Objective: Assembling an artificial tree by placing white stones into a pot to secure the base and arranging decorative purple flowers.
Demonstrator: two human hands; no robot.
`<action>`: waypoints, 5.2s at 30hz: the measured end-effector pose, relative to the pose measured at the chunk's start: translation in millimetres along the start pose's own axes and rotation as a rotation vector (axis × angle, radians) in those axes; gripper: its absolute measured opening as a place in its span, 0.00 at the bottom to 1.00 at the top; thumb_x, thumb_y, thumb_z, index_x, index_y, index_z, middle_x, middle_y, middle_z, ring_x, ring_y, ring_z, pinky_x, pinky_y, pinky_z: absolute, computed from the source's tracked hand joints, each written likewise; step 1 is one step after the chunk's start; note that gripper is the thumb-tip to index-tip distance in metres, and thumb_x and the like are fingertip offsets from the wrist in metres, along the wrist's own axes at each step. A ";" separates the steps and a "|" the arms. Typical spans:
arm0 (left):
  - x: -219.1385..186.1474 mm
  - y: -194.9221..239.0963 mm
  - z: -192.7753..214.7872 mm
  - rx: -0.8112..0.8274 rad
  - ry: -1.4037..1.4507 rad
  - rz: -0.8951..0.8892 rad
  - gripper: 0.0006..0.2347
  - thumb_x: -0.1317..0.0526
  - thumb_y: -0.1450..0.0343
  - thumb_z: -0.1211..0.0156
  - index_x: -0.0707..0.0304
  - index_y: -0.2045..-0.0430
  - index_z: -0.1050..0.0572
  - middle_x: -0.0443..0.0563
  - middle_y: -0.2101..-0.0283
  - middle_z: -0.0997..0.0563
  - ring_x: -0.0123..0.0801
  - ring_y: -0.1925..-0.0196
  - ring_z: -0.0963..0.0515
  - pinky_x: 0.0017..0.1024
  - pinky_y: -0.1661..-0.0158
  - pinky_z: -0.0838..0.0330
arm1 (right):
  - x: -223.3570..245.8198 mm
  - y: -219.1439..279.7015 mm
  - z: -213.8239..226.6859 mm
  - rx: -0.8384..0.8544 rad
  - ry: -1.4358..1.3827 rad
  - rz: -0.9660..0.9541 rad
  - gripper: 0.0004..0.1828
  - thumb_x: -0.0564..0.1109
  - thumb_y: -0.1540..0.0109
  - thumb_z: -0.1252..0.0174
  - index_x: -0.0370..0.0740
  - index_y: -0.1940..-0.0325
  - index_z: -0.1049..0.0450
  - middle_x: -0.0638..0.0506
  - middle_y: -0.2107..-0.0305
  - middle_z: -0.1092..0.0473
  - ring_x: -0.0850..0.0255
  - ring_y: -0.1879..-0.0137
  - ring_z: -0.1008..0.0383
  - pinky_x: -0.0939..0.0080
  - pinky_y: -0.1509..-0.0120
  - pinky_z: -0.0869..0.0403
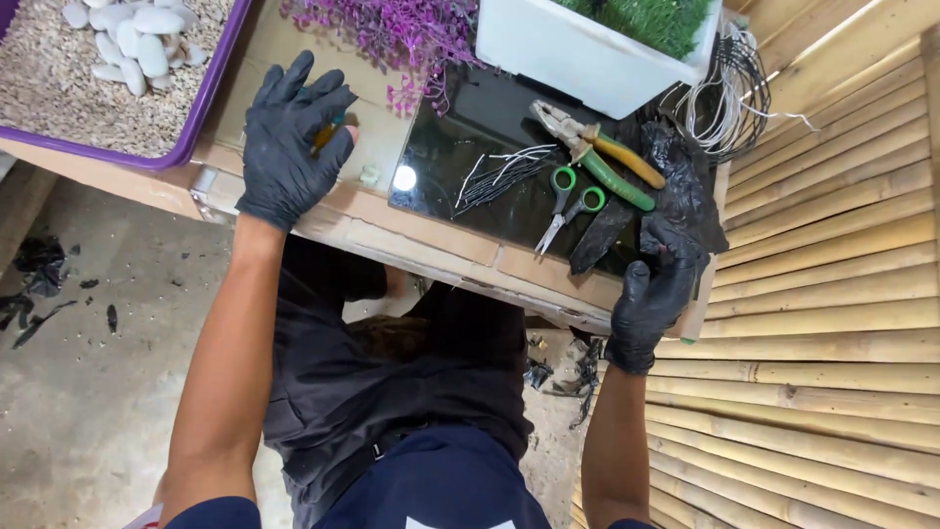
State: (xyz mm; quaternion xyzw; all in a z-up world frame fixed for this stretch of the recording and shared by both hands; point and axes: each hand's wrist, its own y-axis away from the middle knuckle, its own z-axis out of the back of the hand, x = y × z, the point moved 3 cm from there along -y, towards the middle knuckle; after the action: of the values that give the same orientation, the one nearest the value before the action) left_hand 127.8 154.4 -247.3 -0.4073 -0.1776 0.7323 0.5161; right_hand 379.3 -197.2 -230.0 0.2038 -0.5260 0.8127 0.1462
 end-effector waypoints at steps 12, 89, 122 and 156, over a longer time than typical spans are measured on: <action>4.8 -1.2 -2.2 0.000 -0.004 0.032 0.17 0.53 0.20 0.42 0.69 0.47 0.19 0.68 0.42 0.19 0.65 0.30 0.31 0.65 0.32 0.44 | 2.8 -0.1 6.7 -0.093 0.009 -0.069 0.22 0.56 0.25 0.56 0.33 0.47 0.29 0.40 0.52 0.31 0.48 0.43 0.30 0.51 0.37 0.31; 98.9 -177.3 2.7 0.559 -0.516 0.150 0.09 0.54 0.28 0.45 0.57 0.72 0.24 0.60 0.69 0.18 0.56 0.68 0.19 0.48 0.70 0.28 | 46.4 -69.5 -34.9 0.415 0.166 0.085 0.16 0.49 0.38 0.40 0.43 0.48 0.25 0.42 0.49 0.33 0.49 0.43 0.31 0.49 0.39 0.29; 67.6 -128.6 58.9 0.427 -0.470 0.310 0.14 0.49 0.23 0.50 0.53 0.68 0.20 0.59 0.69 0.16 0.56 0.57 0.16 0.51 0.58 0.22 | 11.7 -163.6 -228.5 0.675 0.606 0.226 0.21 0.53 0.37 0.40 0.51 0.40 0.25 0.49 0.77 0.23 0.45 0.68 0.18 0.45 0.70 0.21; 60.5 -71.9 9.4 0.112 -0.545 0.105 0.12 0.55 0.30 0.36 0.46 0.52 0.22 0.50 0.63 0.20 0.46 0.53 0.20 0.42 0.52 0.24 | 12.6 -126.3 -338.2 0.747 0.343 0.325 0.23 0.54 0.32 0.49 0.44 0.36 0.34 0.38 0.47 0.30 0.39 0.40 0.27 0.43 0.41 0.23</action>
State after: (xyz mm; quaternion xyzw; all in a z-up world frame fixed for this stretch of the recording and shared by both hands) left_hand 156.2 239.4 -217.6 -0.1749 -0.2478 0.8491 0.4325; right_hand 365.3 163.4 -246.4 0.0196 -0.1897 0.9815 0.0181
